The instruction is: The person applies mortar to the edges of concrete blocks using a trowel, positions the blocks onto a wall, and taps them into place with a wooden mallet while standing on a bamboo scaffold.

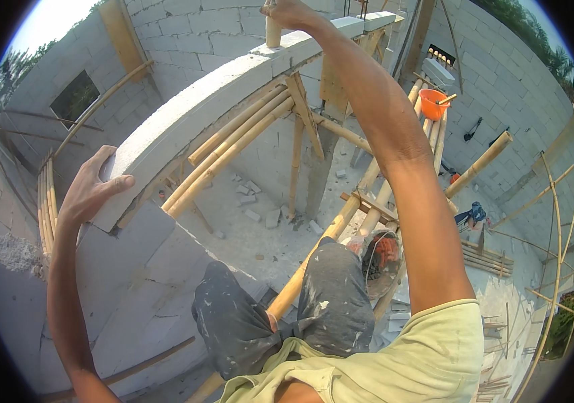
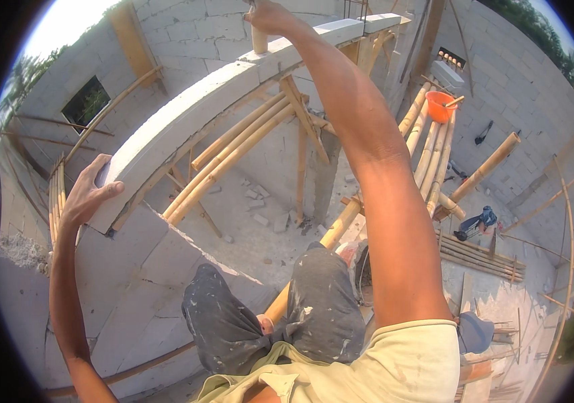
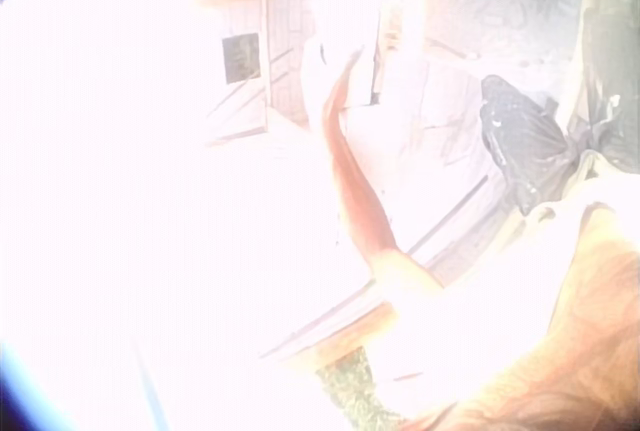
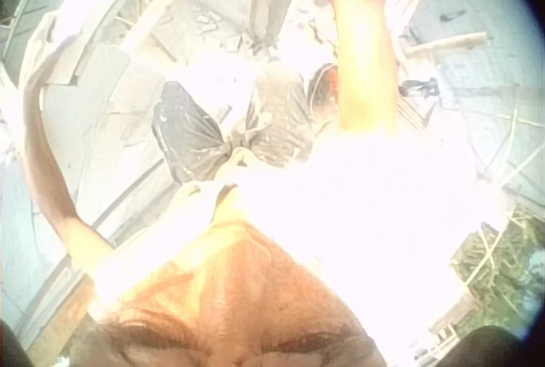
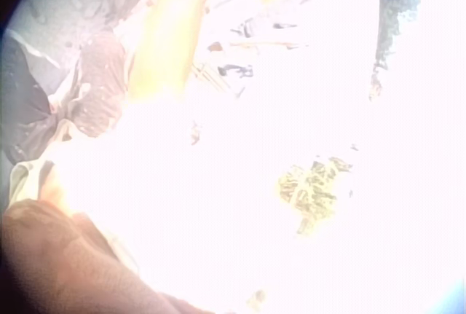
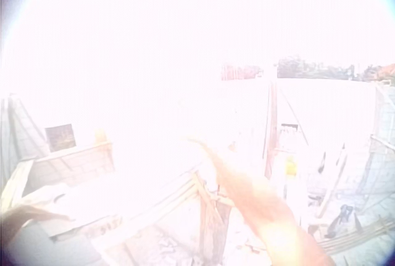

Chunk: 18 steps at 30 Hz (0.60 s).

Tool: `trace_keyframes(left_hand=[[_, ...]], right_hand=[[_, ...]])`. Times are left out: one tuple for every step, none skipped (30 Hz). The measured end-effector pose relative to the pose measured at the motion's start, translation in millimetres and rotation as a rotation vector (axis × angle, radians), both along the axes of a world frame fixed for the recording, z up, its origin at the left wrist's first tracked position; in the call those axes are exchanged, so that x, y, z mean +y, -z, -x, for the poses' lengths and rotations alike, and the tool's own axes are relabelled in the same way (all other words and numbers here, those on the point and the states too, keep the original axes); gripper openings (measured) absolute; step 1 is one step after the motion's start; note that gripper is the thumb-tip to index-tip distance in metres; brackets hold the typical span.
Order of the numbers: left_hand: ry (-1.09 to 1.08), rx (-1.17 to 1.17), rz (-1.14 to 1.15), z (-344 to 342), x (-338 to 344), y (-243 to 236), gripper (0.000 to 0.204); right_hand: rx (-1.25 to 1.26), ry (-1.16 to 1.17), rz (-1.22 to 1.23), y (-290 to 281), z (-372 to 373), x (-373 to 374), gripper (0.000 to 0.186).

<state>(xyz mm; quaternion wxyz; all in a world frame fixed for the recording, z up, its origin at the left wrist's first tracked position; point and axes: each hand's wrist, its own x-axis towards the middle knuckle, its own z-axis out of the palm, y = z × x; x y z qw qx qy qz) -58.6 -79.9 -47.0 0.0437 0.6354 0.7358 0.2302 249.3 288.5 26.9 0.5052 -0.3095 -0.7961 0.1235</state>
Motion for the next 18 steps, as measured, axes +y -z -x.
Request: trace_keyframes(left_hand=[[0.000,0.003,0.001,-1.3,0.0,-0.4,0.111],[0.000,-0.006,0.001,-3.4,0.8,-1.0,0.112],[-0.003,-0.013,0.003,-4.7,0.5,-2.3,0.112],[0.001,-0.005,0.008,-3.8,0.8,-3.6,0.112],[0.013,0.006,0.006,-2.1,1.8,-4.9,0.112],[0.022,0.017,0.012,-0.6,1.8,-4.6,0.111],[0.041,0.027,0.032,-3.7,5.2,-3.9,0.111],[0.024,0.015,0.070,-8.4,7.5,-2.9,0.109],[0.002,0.015,0.106,-10.4,7.0,-5.6,0.106],[0.025,0.038,0.128,-5.9,7.7,-4.8,0.106],[0.028,0.075,0.129,2.4,4.4,-6.1,0.097],[0.032,0.108,0.137,7.3,1.3,-6.1,0.089],[0.068,0.120,0.167,4.4,7.1,-2.7,0.089],[0.061,0.084,0.142,-2.3,7.9,-8.2,0.087],[0.050,0.045,0.118,-8.8,8.6,-9.0,0.085],[0.067,0.058,0.150,-9.6,13.4,-3.5,0.085],[0.095,0.040,0.099,-8.2,19.5,1.8,0.079],[0.085,0.048,0.044,-3.0,13.7,-2.7,0.074]], right_hand=[[-0.037,-0.003,0.019,0.9,0.5,3.6,0.043],[-0.068,-0.002,0.030,-1.7,0.4,8.2,0.045],[-0.087,-0.013,0.035,-5.0,-1.0,7.2,0.048],[-0.098,-0.019,0.035,-5.7,-4.8,6.3,0.050],[-0.110,-0.028,0.037,-7.0,-9.0,6.2,0.052],[-0.121,-0.043,0.044,-5.7,-10.3,2.5,0.055],[-0.137,-0.045,0.042,-7.2,-17.5,-3.5,0.057],[-0.149,-0.053,0.041,-3.3,-28.6,-9.2,0.059],[-0.152,-0.071,0.032,-5.4,-37.1,-22.6,0.062],[-0.151,-0.093,0.017,-4.4,-48.0,-40.8,0.064],[-0.134,-0.123,0.006,-2.0,-61.9,-61.1,0.067],[-0.110,-0.152,0.004,4.0,-78.2,-84.9,0.069],[-0.090,-0.161,0.012,14.4,-100.3,-105.6,0.072],[-0.052,-0.175,0.027,28.2,-123.3,-127.1,0.074],[-0.012,-0.169,0.055,45.5,-146.3,-146.3,0.077],[0.026,-0.148,0.116,66.8,-169.7,-163.1,0.080],[0.068,-0.104,0.213,93.7,-194.8,-179.3,0.082],[0.080,-0.096,0.388,118.4,-212.6,-190.2,0.085]])
